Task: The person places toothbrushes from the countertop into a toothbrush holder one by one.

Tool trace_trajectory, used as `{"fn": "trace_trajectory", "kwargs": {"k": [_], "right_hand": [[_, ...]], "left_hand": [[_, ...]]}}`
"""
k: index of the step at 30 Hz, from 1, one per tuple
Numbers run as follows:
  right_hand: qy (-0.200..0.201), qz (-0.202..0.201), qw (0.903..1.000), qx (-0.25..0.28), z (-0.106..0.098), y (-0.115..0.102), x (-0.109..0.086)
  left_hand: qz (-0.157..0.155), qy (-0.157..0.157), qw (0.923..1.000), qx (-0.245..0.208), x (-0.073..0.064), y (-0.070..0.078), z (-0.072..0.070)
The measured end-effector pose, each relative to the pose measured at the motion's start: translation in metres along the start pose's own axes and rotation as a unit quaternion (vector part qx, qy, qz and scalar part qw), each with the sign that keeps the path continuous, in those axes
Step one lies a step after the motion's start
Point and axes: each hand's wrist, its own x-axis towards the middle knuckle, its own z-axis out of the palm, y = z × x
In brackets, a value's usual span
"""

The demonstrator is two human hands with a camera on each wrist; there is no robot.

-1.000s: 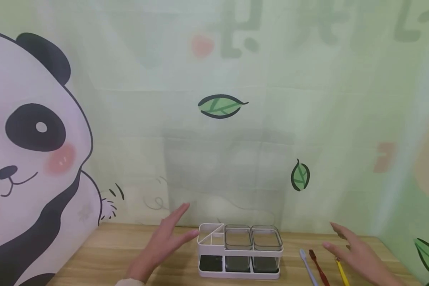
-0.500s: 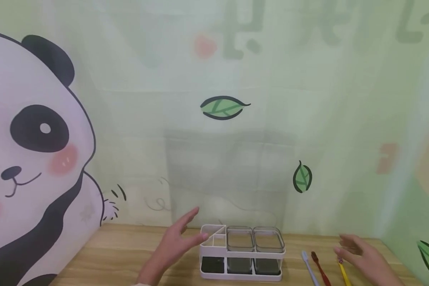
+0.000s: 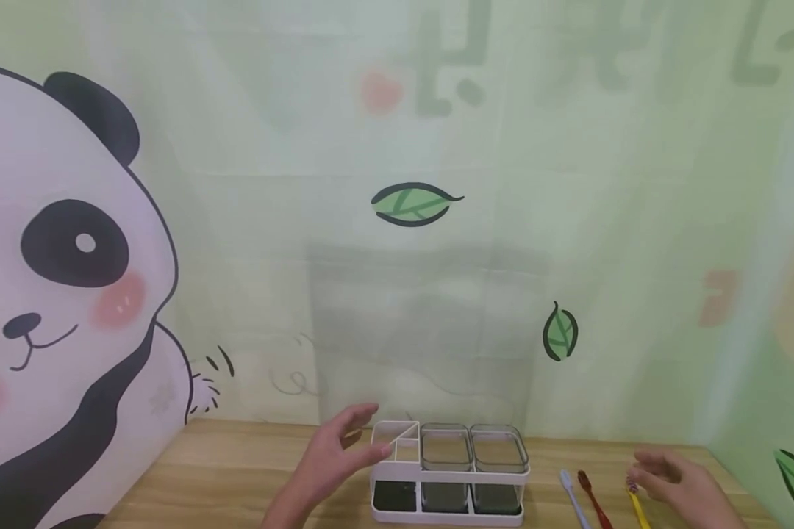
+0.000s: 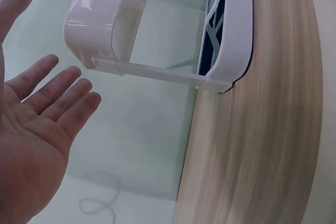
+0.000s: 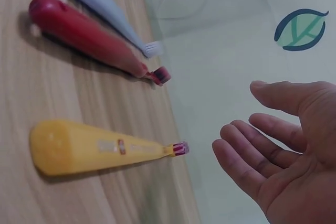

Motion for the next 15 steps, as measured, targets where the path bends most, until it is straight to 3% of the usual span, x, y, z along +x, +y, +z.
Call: {"fn": "trace_trajectory", "kwargs": {"k": [6,15], "right_hand": [[-0.004,0.017,0.9992,0.036,0.0,0.005,-0.001],[0.009,0.033,0.9993,-0.011,-0.002,0.02,0.005]], "left_hand": [[-0.002,-0.009,0.9999,-0.012,-0.001,-0.004,0.001],[0.0,-0.024,0.9992,-0.032,0.001,-0.011,0.008]]}}
